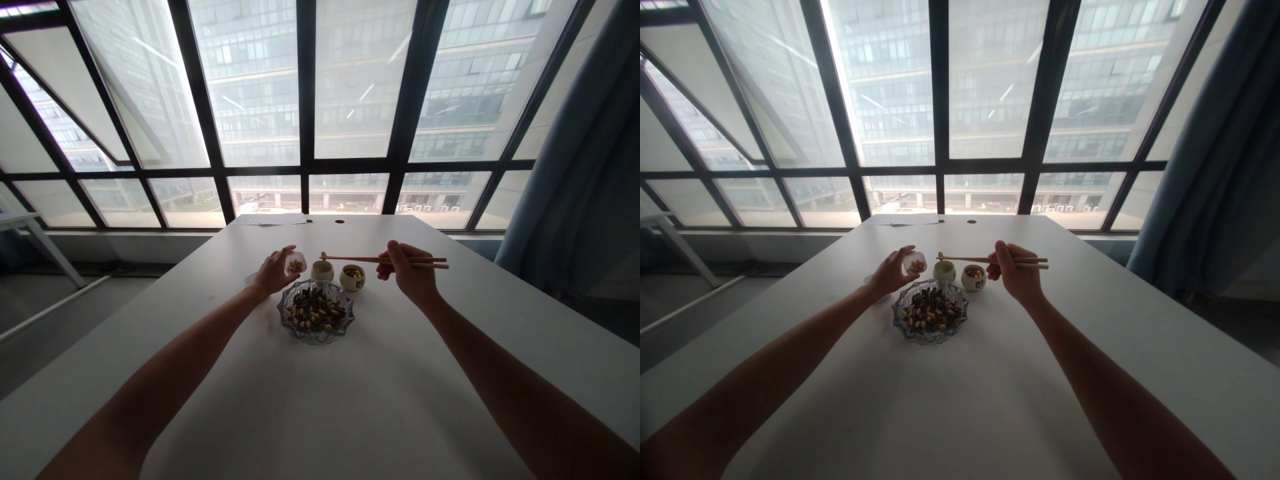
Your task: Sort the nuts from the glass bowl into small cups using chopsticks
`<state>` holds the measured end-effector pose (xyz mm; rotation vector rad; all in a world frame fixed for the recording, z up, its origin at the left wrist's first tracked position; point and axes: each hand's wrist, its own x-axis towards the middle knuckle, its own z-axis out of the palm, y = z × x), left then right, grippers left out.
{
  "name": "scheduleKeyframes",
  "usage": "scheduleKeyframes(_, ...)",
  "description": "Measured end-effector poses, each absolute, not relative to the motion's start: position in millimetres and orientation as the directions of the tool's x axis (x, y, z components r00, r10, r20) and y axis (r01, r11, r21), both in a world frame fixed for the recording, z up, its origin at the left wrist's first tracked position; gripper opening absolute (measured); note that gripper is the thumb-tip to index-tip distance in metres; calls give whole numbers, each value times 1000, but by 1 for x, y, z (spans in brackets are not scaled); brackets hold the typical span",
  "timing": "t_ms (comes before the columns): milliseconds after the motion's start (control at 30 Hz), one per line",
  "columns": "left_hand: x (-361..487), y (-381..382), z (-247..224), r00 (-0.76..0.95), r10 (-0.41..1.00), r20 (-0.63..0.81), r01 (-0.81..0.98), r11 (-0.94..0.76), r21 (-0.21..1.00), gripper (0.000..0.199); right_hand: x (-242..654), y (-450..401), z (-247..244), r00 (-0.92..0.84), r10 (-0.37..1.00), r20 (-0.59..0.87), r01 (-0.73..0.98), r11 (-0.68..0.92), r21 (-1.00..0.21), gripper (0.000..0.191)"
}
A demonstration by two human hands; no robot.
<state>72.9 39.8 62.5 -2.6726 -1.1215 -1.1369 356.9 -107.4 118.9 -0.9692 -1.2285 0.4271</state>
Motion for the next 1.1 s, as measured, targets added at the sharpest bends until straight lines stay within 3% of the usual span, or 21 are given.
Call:
scheduleKeyframes(300, 84, 19, 76, 540, 537, 648, 580, -796, 176, 71, 311, -103, 69, 168, 773, 612, 181, 586, -790, 42)
scheduleKeyframes(433, 85, 20, 77, 523, 589, 615, 610, -763, 212, 73, 316, -102, 73, 247, 767, 591, 155, 571, -806, 48)
scheduleKeyframes(533, 85, 27, 76, 460, 720, 520, 701, -654, 285, 76, 324, -106, 87, 287, 764, 578, 160, 556, -815, 53)
scheduleKeyframes(633, 85, 36, 76, 379, 847, 372, 788, -506, 350, 79, 329, -111, 96, 190, 825, 532, 226, 491, -842, 55)
scheduleKeyframes(833, 82, 44, 73, 370, 909, 194, 830, -417, 372, 81, 335, -113, 98, 32, 847, 530, 402, 475, -783, 53)
scheduleKeyframes(933, 70, 39, 70, 398, 875, 276, 793, -479, 376, 75, 337, -111, 94, -31, 850, 526, 410, 491, -769, 52)
scheduleKeyframes(1100, 28, 18, 51, 363, 719, 593, 751, -602, 272, 61, 335, -108, 85, -78, 857, 509, 357, 501, -789, 47)
